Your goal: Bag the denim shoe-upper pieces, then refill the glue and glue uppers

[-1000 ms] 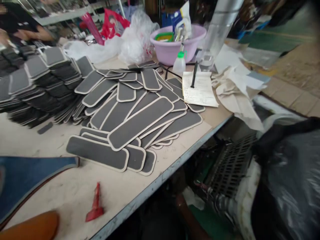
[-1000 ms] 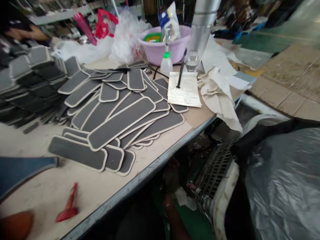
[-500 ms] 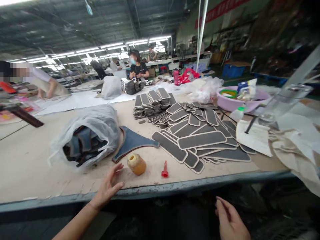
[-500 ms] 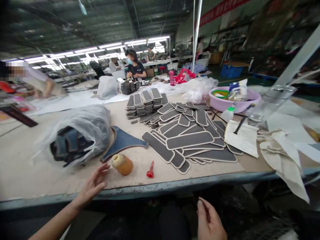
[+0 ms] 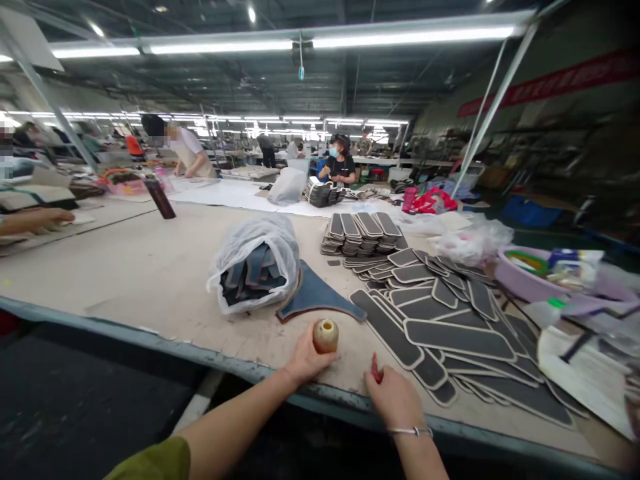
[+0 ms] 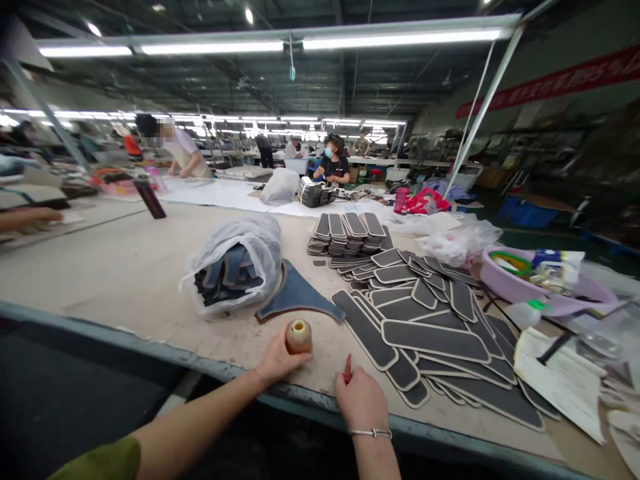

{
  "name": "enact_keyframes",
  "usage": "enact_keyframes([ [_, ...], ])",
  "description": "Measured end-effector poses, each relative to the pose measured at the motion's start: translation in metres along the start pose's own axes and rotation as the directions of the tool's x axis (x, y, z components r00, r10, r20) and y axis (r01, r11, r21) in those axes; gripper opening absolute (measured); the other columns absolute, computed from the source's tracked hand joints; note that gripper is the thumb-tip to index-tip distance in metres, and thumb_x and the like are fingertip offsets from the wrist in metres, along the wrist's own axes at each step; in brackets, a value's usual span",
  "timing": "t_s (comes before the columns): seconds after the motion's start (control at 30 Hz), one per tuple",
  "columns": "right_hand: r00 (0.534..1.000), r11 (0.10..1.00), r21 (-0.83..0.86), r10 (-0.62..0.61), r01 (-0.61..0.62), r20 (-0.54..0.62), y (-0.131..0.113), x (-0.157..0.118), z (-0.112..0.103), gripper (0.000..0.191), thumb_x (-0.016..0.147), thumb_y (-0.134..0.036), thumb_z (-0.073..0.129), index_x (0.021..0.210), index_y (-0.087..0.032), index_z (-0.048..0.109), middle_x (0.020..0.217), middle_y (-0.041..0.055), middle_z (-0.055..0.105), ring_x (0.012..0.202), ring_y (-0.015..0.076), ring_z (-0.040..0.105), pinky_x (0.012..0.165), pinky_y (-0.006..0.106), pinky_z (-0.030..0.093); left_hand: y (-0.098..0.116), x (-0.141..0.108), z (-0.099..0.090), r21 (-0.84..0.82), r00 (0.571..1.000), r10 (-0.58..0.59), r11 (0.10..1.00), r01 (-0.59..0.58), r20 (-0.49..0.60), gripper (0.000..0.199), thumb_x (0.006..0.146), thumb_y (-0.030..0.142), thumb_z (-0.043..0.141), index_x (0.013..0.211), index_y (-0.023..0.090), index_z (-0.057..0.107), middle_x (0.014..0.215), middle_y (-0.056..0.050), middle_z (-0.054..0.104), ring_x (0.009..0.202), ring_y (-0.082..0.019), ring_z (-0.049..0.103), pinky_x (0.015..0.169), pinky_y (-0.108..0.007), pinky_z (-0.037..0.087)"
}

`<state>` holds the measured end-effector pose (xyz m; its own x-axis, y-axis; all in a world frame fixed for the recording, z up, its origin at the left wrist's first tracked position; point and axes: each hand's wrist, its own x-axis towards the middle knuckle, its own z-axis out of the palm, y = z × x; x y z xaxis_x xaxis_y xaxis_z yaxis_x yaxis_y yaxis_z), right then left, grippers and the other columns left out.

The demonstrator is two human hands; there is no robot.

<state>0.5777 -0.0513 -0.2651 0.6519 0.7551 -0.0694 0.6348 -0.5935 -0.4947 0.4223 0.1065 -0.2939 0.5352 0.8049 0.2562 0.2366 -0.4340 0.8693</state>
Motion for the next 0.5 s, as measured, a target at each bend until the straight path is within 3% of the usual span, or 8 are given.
enact_keyframes([
  [0.1,1.000,0.994,0.112,-0.004,0.004,0.003,-0.002,-0.008,-0.012,0.030,0.079,-0.046,0.052,0.062,-0.023,0.057,0.062,0.0094,0.065,0.072,0.0328,0.066,0.070,0.045,0.048,-0.001,0.000,0.000,-0.011,1.000,0.006,1.000,-0.007,-0.007,0.074,0.060,0.028,0.080,0.124,0.017,0.045,0.115,-0.010,0.063,0.108,-0.029,0.060,0.101,-0.048,0.044],
  [0.17,0.999,0.969,0.246,-0.032,0.036,-0.020,-0.013,-0.016,-0.024,0.038,0.082,-0.057,0.048,0.083,-0.022,0.065,0.075,0.0054,0.070,0.078,0.0267,0.068,0.074,0.039,0.052,-0.003,0.000,-0.001,-0.039,1.000,0.022,0.999,-0.021,0.005,0.070,0.060,0.028,0.079,0.121,0.018,0.047,0.113,-0.009,0.063,0.107,-0.028,0.060,0.101,-0.046,0.045],
  [0.23,0.991,0.862,0.493,-0.079,0.122,-0.106,-0.032,-0.021,-0.033,0.054,0.082,-0.063,0.050,0.114,-0.022,0.062,0.100,0.0044,0.072,0.094,0.0221,0.068,0.084,0.033,0.054,-0.004,0.000,-0.003,-0.070,0.998,0.055,0.996,-0.052,0.036,0.067,0.060,0.028,0.079,0.119,0.020,0.048,0.113,-0.008,0.063,0.107,-0.027,0.060,0.100,-0.044,0.045],
  [0.3,0.968,0.676,0.696,-0.123,0.243,-0.218,-0.054,-0.020,-0.034,0.062,0.079,-0.058,0.062,0.128,-0.020,0.056,0.117,0.0061,0.069,0.107,0.0218,0.064,0.096,0.034,0.051,-0.004,-0.001,-0.006,-0.103,0.993,0.094,0.991,-0.086,0.073,0.066,0.060,0.029,0.079,0.118,0.020,0.049,0.112,-0.007,0.063,0.106,-0.027,0.060,0.099,-0.042,0.046],
  [0.37,0.941,0.549,0.765,-0.179,0.337,-0.286,-0.072,-0.014,-0.027,0.055,0.078,-0.048,0.070,0.124,-0.020,0.061,0.119,0.0077,0.068,0.110,0.0234,0.063,0.102,0.039,0.047,-0.003,-0.002,-0.010,-0.134,0.987,0.123,0.985,-0.110,0.099,0.065,0.060,0.029,0.078,0.118,0.020,0.050,0.111,-0.007,0.063,0.104,-0.026,0.061,0.097,-0.041,0.047],
  [0.5,0.922,0.549,0.744,-0.280,0.382,-0.267,-0.083,0.004,-0.002,0.043,0.082,-0.043,0.067,0.118,-0.019,0.065,0.117,0.0094,0.069,0.107,0.0245,0.064,0.101,0.044,0.049,-0.002,-0.004,-0.016,-0.190,0.979,0.166,0.972,-0.141,0.122,0.062,0.061,0.027,0.074,0.118,0.019,0.050,0.110,-0.008,0.064,0.100,-0.026,0.062,0.093,-0.040,0.049],
])
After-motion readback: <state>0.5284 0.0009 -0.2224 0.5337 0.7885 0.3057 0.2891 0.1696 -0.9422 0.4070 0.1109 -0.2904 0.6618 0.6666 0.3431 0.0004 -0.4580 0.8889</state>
